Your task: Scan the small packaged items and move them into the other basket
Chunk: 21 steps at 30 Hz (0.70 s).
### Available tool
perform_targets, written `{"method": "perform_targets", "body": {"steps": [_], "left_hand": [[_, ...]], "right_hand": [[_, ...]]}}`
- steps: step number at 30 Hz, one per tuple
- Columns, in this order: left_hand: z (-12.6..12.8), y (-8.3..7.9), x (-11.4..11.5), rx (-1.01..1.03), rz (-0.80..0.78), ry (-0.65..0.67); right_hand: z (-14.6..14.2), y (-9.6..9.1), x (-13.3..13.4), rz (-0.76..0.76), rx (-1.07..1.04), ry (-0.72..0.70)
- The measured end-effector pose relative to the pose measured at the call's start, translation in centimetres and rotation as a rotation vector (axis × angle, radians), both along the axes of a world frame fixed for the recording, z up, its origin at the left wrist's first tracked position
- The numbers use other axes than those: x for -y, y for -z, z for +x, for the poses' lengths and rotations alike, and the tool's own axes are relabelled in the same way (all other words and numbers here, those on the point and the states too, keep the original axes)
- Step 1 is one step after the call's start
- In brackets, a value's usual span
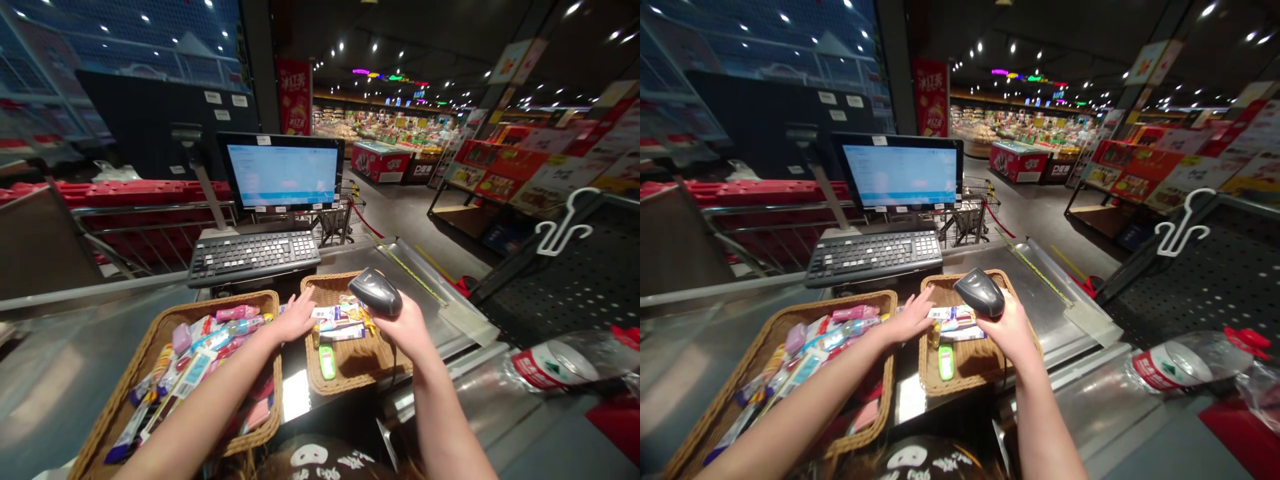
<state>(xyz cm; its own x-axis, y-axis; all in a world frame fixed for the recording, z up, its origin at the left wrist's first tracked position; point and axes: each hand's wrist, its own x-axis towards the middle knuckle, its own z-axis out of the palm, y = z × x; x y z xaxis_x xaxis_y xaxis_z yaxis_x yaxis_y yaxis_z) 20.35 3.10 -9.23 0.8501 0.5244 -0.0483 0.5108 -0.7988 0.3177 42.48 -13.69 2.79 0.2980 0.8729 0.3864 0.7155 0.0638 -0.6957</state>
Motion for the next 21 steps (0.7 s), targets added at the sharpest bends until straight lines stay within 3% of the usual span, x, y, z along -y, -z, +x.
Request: {"method": "perform_targets", "body": {"steps": [7, 12, 16, 21], "left_hand": [[-0.9, -0.1, -1.9, 0.054, 0.033, 0.036], [-0.3, -0.6, -1.5, 0.123, 0.062, 0.049], [0.3, -3.2, -0.6, 0.251, 0.257, 0.079], [-0.4, -8.7, -0.3, 0.333, 0.531, 0.035]], "right_hand": [[-0.7, 0.0, 1.1, 0.028, -0.014, 0.003], [-1.3, 0.1, 1.5, 0.022, -0.018, -0.002], [-1.7, 0.2, 1.5, 0.023, 0.046, 0.016], [-2.5, -0.2, 1.0, 0.032, 0.091, 0.011]]}}
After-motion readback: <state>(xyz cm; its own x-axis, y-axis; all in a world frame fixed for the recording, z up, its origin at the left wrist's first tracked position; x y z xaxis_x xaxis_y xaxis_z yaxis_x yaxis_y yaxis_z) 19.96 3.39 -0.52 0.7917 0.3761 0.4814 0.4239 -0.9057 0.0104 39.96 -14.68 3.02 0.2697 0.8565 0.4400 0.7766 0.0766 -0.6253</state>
